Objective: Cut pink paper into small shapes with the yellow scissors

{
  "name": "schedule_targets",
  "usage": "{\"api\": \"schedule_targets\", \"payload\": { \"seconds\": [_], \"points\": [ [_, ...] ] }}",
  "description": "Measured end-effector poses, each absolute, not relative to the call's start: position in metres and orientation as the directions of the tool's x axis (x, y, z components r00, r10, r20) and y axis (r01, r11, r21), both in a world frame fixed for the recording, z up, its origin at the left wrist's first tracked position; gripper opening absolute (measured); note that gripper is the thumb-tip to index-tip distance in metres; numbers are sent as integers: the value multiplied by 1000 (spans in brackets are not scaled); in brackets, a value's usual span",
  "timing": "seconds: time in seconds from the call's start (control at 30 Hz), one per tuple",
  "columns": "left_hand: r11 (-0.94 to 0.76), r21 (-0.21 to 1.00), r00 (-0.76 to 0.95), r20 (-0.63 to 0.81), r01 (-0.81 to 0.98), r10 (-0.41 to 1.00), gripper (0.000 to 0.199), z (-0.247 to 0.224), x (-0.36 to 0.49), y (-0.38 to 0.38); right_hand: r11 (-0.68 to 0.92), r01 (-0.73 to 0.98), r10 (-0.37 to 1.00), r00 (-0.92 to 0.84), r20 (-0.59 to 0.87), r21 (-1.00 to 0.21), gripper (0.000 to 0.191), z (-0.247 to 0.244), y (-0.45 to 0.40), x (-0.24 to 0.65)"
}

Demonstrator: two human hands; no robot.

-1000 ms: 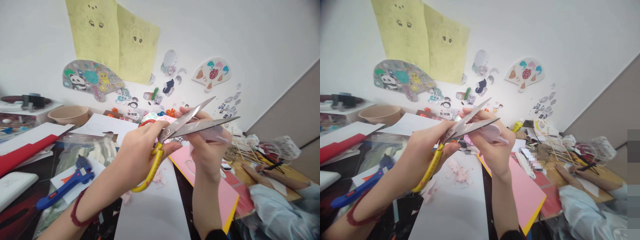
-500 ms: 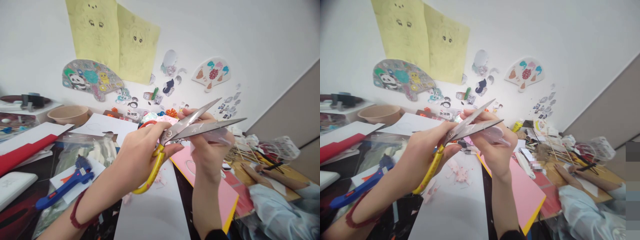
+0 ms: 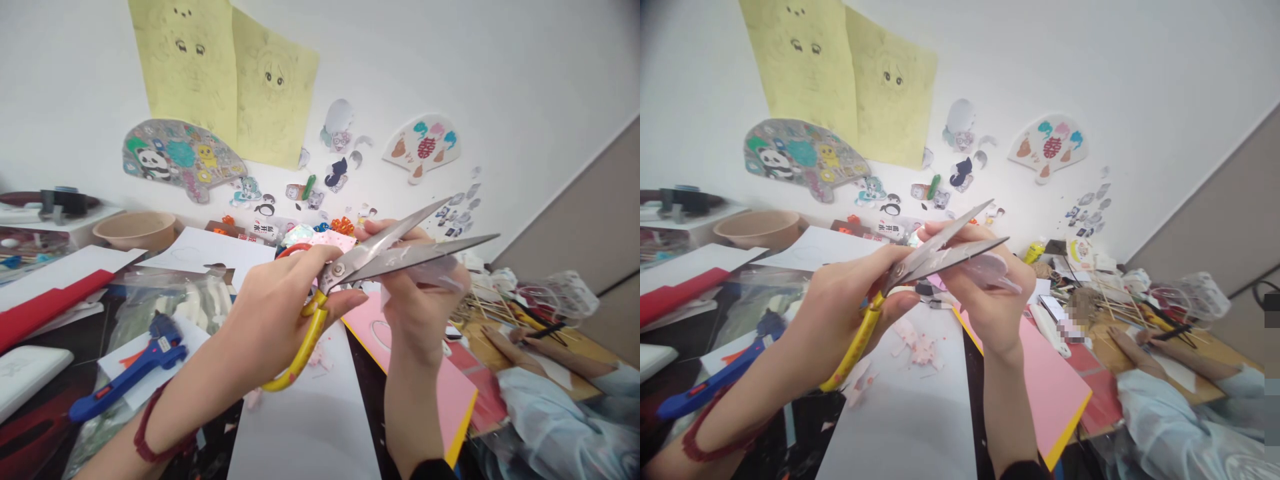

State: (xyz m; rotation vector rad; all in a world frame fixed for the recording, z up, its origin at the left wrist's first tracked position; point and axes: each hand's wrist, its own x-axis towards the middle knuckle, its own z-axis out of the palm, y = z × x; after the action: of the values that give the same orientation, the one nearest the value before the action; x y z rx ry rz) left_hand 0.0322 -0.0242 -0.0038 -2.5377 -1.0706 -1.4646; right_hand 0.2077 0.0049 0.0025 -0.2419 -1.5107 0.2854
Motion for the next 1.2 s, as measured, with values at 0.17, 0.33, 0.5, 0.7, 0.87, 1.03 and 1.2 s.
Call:
{"api": "schedule_targets", "payload": {
  "seconds": [0.17,0.33,0.5,0.7,0.87,1.03,1.2],
  "points": [
    [-773,309,320,778,555,541,68,-7,31,-22,933,-23,359,49,932,-358,24,2,5,210],
    [-771,279,312,796,573,520,68,-8,32,-23,949,-46,312,22,950,-311,23,3,6,212],
    [-761,255,295,812,597,503,58,-6,35,-25,957,-48,289,12,957,-288,16,4,6,212],
    [-767,281,308,794,577,523,55,-4,35,-24,943,1,332,17,943,-332,12,5,2,213],
    [-770,271,314,797,578,516,55,-7,35,-24,940,0,341,23,940,-341,15,6,0,212],
    [-772,274,323,791,573,520,58,-7,35,-25,942,-24,335,24,942,-334,20,6,1,210],
    [-772,268,328,789,576,519,58,-6,35,-25,951,7,310,18,950,-310,19,6,2,212]
  ]
}}
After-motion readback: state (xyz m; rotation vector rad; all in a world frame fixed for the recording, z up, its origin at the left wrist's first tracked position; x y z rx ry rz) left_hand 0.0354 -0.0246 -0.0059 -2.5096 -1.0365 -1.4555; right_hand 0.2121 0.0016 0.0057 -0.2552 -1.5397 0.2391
